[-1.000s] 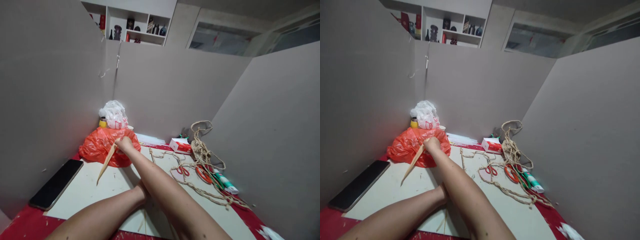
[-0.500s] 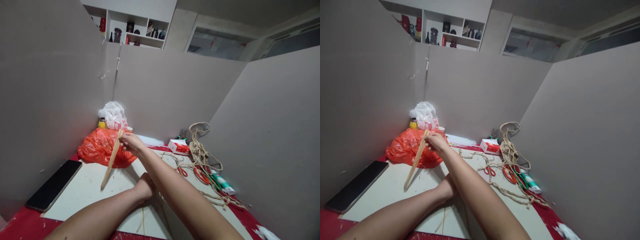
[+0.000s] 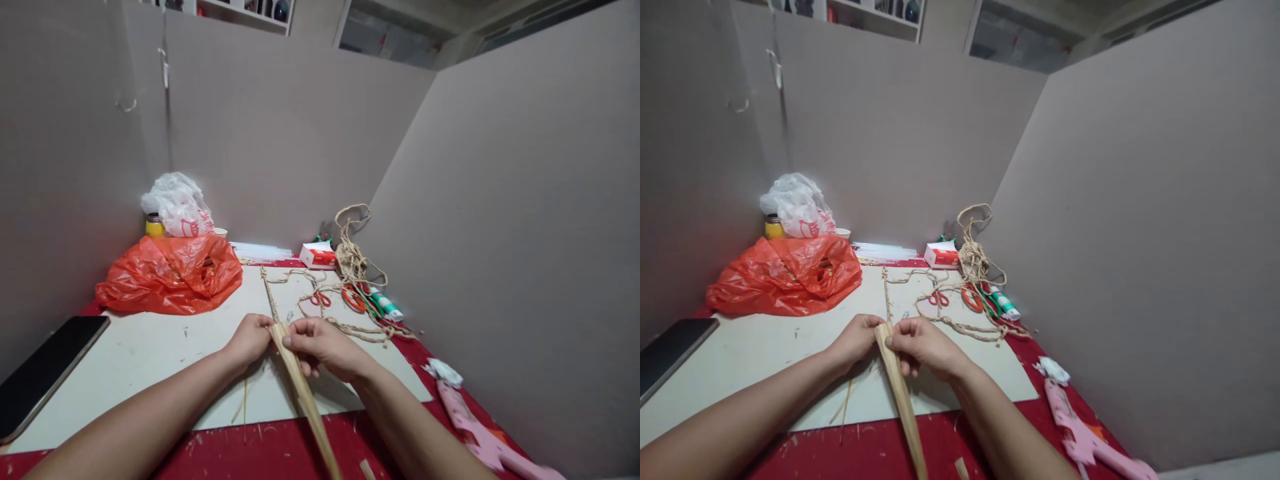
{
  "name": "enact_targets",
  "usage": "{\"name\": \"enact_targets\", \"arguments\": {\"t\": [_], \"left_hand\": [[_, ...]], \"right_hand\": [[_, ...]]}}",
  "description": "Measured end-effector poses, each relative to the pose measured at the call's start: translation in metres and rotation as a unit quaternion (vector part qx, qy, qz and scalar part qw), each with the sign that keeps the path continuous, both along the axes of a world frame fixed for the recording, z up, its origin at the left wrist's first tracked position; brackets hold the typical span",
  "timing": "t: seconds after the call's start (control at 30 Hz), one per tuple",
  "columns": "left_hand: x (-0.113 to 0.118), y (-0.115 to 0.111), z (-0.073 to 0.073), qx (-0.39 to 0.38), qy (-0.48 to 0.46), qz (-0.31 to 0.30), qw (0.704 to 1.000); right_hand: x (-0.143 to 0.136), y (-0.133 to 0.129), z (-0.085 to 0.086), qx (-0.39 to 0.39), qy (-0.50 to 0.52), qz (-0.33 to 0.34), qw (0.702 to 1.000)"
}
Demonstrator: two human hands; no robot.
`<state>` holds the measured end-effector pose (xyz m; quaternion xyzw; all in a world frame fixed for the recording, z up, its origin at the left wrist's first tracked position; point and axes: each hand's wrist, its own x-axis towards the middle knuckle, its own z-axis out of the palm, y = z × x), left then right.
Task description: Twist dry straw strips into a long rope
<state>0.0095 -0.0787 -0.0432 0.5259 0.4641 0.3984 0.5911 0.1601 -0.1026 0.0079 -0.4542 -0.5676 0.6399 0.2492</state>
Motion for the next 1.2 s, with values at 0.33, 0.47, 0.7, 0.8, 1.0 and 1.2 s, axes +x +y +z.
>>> {"name": "enact_targets", "arguments": {"t": [0.33, 0.47, 0.7, 0.8, 1.0, 1.2], "left_hand": [[0.003, 0.000, 0.003, -0.010, -0.007, 0.001, 1.000], [0.005, 0.001, -0.001, 0.031, 0.024, 0.029, 0.999], [0.006, -0.001, 0.000, 0.030, 0.075, 0.021, 0.996], [0.006, -0.001, 0.000, 0.037, 0.088, 0.021, 0.995], [0.006, 0.000, -0.002, 0.022, 0.073, 0.019, 0.997], [0.007, -0.002, 0.004, 0.007, 0.043, 0.026, 0.999]], "right_hand": [[-0.007, -0.011, -0.027, 0.066, -0.053, 0.028, 0.996], [-0.010, -0.011, -0.030, 0.123, -0.073, -0.025, 0.989], [0.006, -0.001, -0.020, 0.000, -0.004, 0.001, 1.000], [0.011, 0.003, -0.021, -0.018, 0.018, -0.015, 1.000], [0.013, 0.003, -0.020, -0.002, 0.005, -0.032, 0.999], [0.015, 0.005, -0.018, 0.097, -0.035, -0.111, 0.988]]}}
